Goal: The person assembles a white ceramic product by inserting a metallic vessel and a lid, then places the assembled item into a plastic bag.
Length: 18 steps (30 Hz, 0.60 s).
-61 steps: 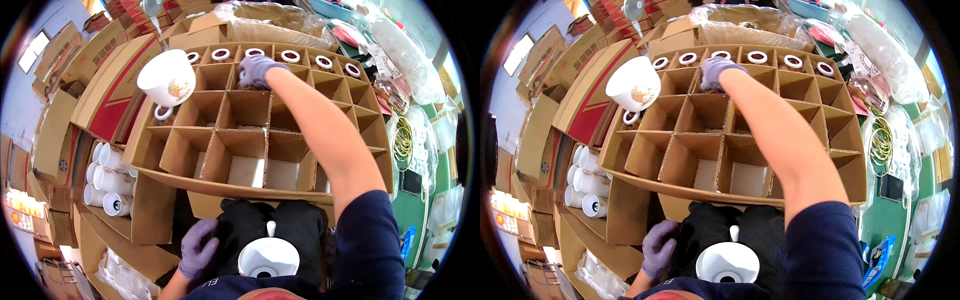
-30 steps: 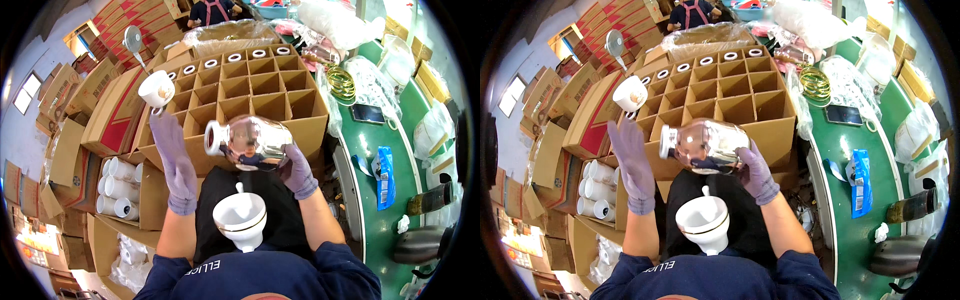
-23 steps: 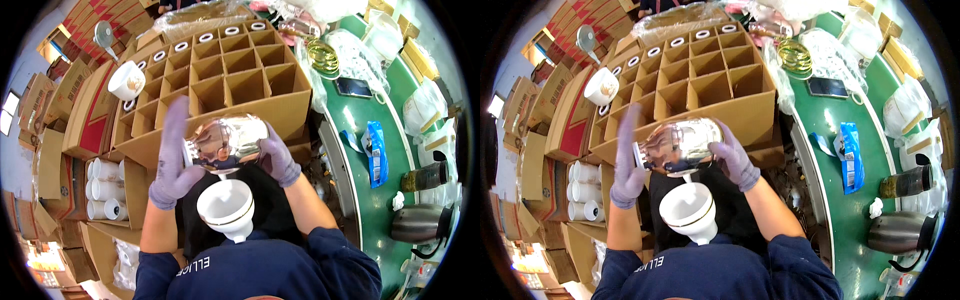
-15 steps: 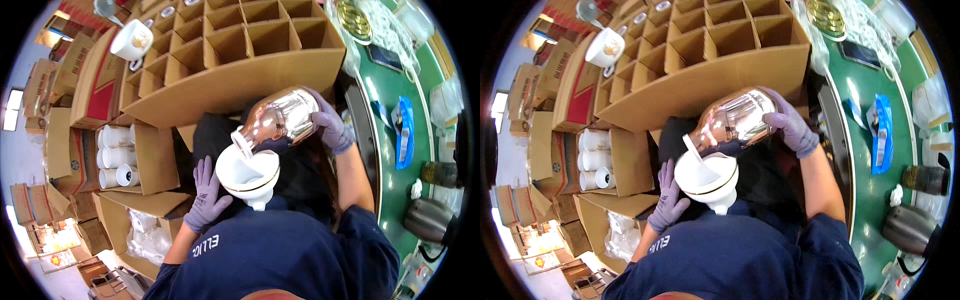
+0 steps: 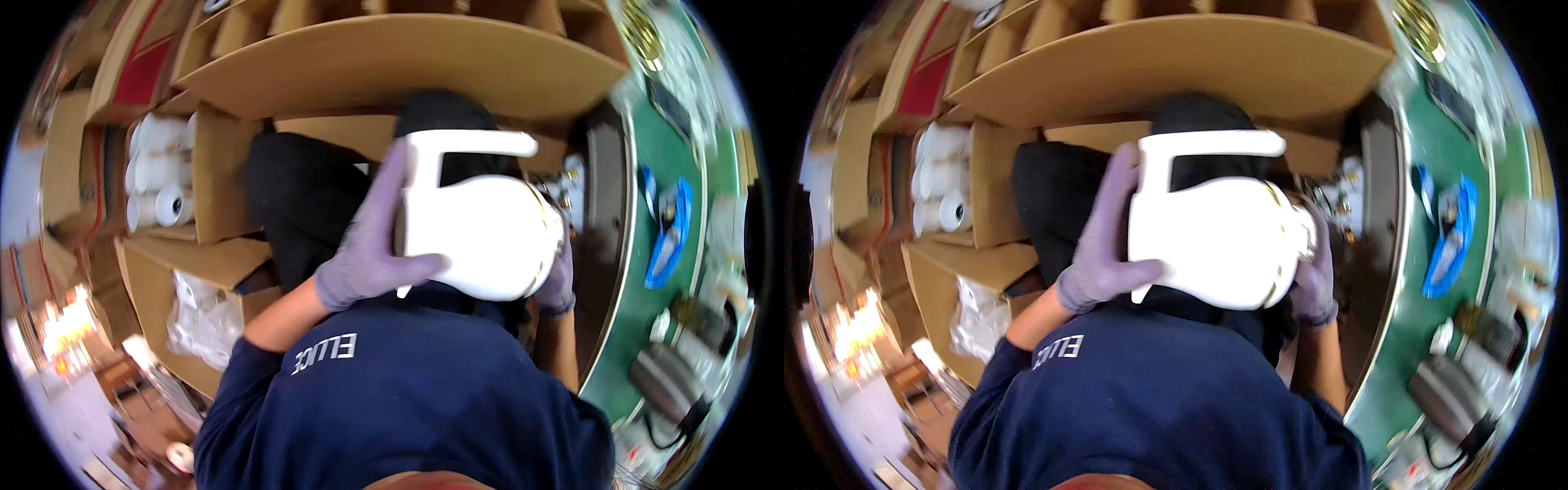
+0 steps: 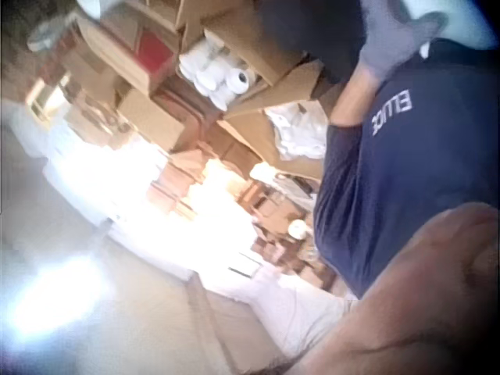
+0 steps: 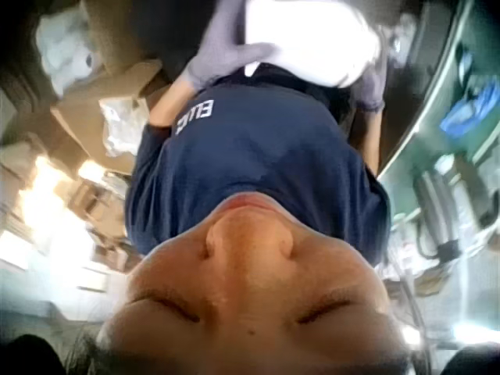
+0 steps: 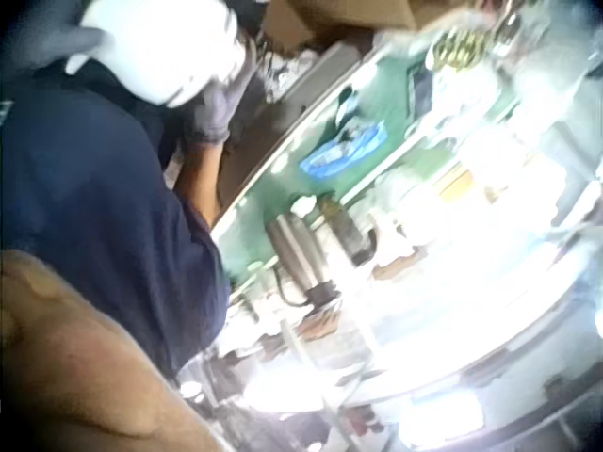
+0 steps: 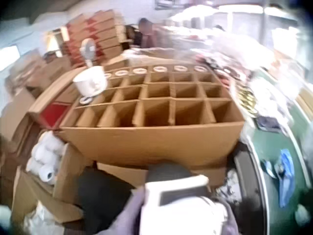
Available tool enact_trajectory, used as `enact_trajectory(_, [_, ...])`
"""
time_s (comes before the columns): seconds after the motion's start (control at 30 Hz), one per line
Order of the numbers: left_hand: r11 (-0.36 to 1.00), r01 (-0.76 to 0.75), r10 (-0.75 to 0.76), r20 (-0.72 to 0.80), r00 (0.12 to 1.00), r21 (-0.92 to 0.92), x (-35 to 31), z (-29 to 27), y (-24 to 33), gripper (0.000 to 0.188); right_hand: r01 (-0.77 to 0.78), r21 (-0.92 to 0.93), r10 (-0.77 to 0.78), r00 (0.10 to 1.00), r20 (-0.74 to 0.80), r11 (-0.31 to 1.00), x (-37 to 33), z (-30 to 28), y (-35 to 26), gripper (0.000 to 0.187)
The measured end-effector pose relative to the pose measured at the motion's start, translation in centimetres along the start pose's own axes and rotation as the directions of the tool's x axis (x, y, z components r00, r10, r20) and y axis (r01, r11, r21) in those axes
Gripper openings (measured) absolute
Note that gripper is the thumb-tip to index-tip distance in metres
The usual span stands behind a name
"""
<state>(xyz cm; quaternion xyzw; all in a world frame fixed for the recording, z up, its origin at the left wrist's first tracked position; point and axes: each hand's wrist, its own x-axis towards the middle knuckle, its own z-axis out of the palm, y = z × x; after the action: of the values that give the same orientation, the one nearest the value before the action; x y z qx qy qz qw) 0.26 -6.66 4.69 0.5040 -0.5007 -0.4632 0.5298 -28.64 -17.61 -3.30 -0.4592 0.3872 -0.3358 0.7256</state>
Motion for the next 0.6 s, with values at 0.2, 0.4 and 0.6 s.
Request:
enact_trajectory(0.2, [0.88,-0.292,0.341,-0.069,0.938,0.376,3.8,1.3,4.8,0.134,-0.096,0.294,0.095,0.995,0.018,0.951,0.0,0.3,0.1,0.083])
enact_trajectory(0.4, [0.859,-0.391,0.455,-0.14,0.88,0.332,3.6,1.7,4.3,0.13,-0.087,0.264,0.08,0.996,0.037,0.961,1.0,1.0,-0.3,0.08])
enact_trajectory(0.6, [0.818,-0.389,0.49,-0.16,0.857,0.423,3.6,0.9,3.7,0.129,-0.052,0.248,0.05,0.999,0.016,0.967,1.6,1.2,-1.2,0.077])
